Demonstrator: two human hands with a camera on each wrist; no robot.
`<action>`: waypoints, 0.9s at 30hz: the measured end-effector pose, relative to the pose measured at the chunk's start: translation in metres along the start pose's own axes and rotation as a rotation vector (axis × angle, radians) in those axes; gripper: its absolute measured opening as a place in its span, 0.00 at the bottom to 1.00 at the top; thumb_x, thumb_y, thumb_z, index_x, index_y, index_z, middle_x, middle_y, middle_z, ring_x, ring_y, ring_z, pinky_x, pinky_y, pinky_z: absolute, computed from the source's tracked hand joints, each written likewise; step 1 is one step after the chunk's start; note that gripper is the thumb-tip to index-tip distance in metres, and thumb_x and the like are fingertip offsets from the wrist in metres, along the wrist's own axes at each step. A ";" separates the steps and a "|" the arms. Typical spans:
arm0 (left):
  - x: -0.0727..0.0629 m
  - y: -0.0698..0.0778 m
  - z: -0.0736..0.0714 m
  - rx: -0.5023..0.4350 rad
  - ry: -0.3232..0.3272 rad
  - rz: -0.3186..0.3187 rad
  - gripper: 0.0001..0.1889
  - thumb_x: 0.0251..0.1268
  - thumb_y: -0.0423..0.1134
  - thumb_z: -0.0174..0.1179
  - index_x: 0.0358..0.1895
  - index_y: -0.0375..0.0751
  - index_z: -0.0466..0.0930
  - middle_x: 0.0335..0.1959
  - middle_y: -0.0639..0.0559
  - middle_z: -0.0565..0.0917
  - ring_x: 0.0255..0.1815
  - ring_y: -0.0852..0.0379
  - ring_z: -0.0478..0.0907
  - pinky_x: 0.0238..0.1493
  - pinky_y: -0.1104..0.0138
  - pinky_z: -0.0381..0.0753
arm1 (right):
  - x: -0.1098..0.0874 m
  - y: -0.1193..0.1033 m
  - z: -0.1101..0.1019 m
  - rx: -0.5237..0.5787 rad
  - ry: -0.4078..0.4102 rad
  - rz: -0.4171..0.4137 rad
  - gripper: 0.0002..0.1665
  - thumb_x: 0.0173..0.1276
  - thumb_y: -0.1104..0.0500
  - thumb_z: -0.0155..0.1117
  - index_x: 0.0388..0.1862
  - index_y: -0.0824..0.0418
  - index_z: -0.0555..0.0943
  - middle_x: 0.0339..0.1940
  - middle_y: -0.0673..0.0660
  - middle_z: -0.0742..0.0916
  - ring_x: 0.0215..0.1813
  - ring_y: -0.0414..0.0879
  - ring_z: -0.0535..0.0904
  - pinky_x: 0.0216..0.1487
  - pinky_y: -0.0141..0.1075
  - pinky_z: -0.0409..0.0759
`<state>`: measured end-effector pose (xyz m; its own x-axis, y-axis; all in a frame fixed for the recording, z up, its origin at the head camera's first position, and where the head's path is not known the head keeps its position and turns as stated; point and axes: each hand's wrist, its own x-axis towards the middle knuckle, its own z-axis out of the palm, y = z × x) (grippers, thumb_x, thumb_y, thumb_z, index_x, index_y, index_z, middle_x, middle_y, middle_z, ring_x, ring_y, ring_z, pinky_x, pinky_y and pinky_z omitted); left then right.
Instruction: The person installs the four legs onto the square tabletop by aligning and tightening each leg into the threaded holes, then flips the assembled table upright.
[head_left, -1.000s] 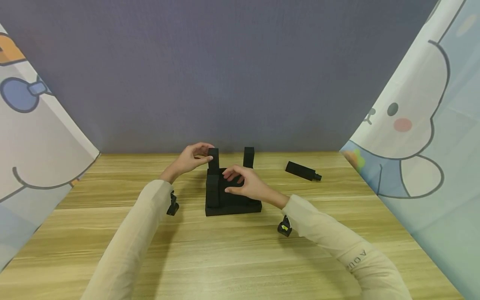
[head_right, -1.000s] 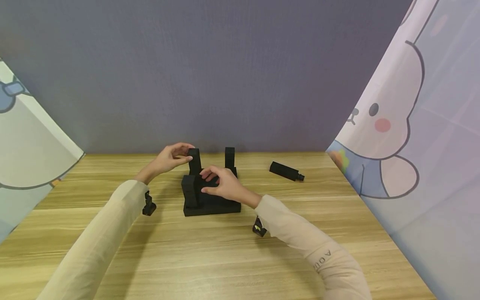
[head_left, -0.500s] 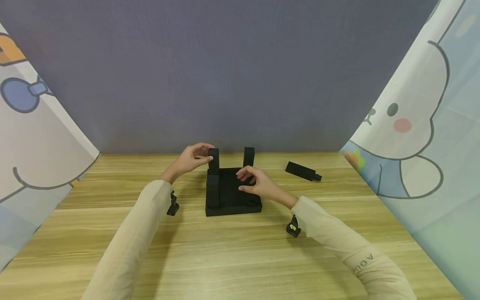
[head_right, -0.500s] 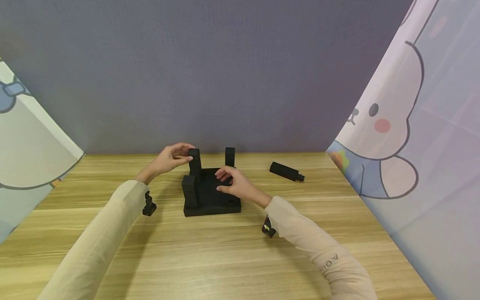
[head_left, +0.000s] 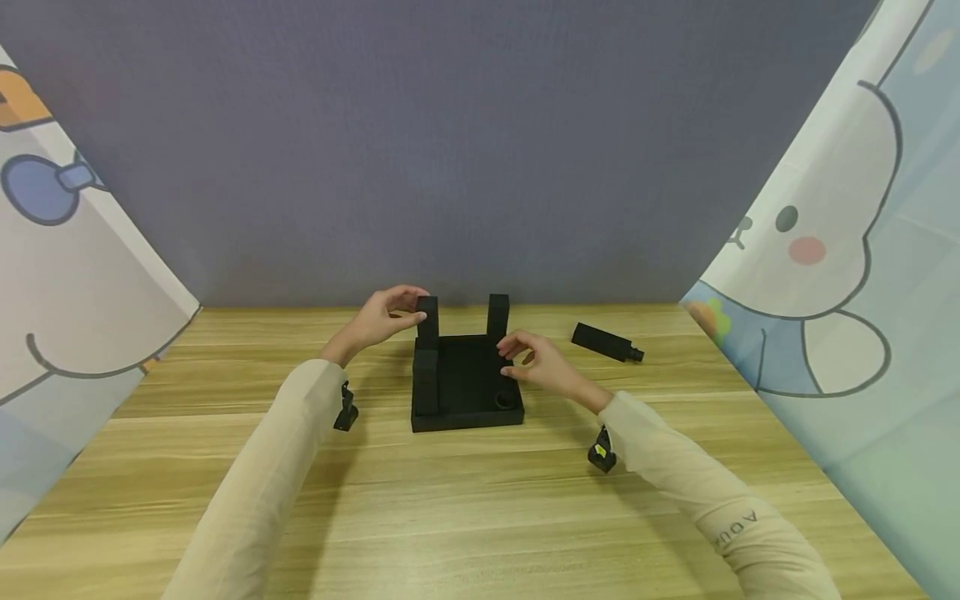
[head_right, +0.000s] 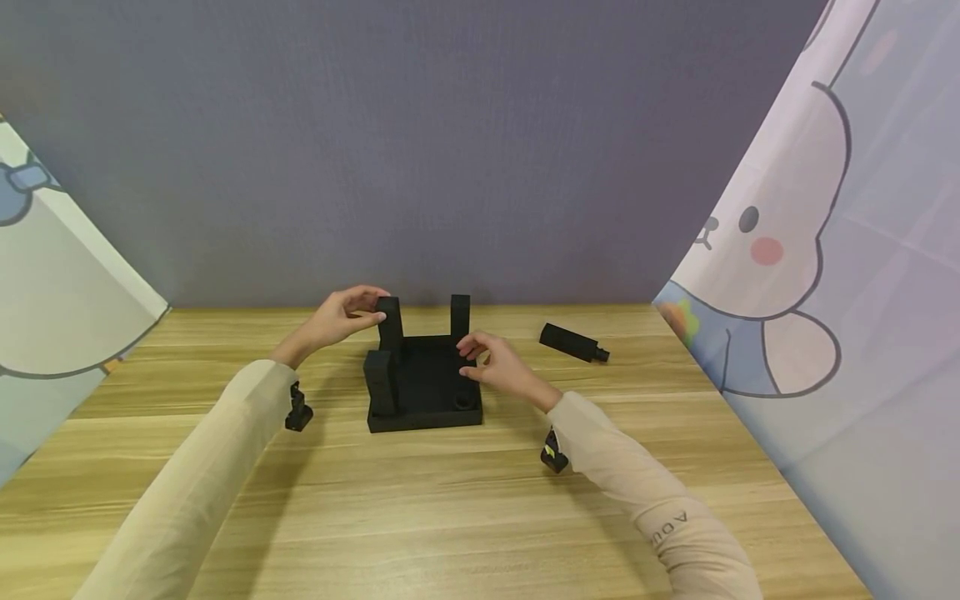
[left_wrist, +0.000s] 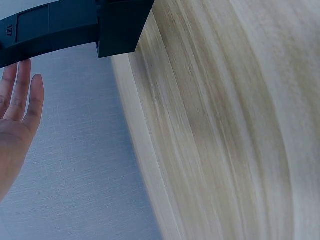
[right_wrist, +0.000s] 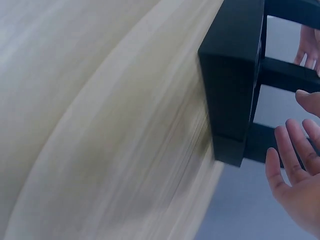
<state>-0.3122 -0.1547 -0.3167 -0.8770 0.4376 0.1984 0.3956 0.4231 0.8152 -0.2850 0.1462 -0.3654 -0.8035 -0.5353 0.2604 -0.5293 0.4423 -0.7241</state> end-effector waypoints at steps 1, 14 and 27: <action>0.000 0.000 0.000 0.002 0.000 0.001 0.21 0.63 0.34 0.56 0.60 0.35 0.68 0.55 0.36 0.73 0.56 0.41 0.70 0.56 0.49 0.70 | 0.000 0.002 -0.001 0.001 0.003 0.005 0.21 0.57 0.66 0.66 0.49 0.69 0.74 0.45 0.64 0.81 0.47 0.60 0.77 0.41 0.45 0.74; 0.001 0.000 -0.001 -0.006 -0.002 0.006 0.21 0.64 0.34 0.55 0.60 0.35 0.68 0.56 0.35 0.72 0.56 0.41 0.70 0.57 0.49 0.68 | -0.003 0.025 -0.024 -0.072 0.078 0.055 0.18 0.57 0.65 0.67 0.47 0.66 0.76 0.43 0.63 0.82 0.44 0.57 0.79 0.39 0.43 0.76; 0.000 0.000 -0.001 -0.010 -0.006 -0.006 0.21 0.64 0.35 0.55 0.60 0.36 0.67 0.58 0.37 0.72 0.57 0.41 0.70 0.58 0.49 0.68 | -0.007 0.050 -0.047 -0.170 0.106 0.121 0.19 0.58 0.64 0.66 0.48 0.64 0.75 0.46 0.65 0.81 0.48 0.57 0.78 0.43 0.48 0.76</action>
<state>-0.3126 -0.1552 -0.3164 -0.8777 0.4399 0.1899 0.3873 0.4181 0.8217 -0.3191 0.2063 -0.3735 -0.8833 -0.3962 0.2507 -0.4585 0.6184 -0.6382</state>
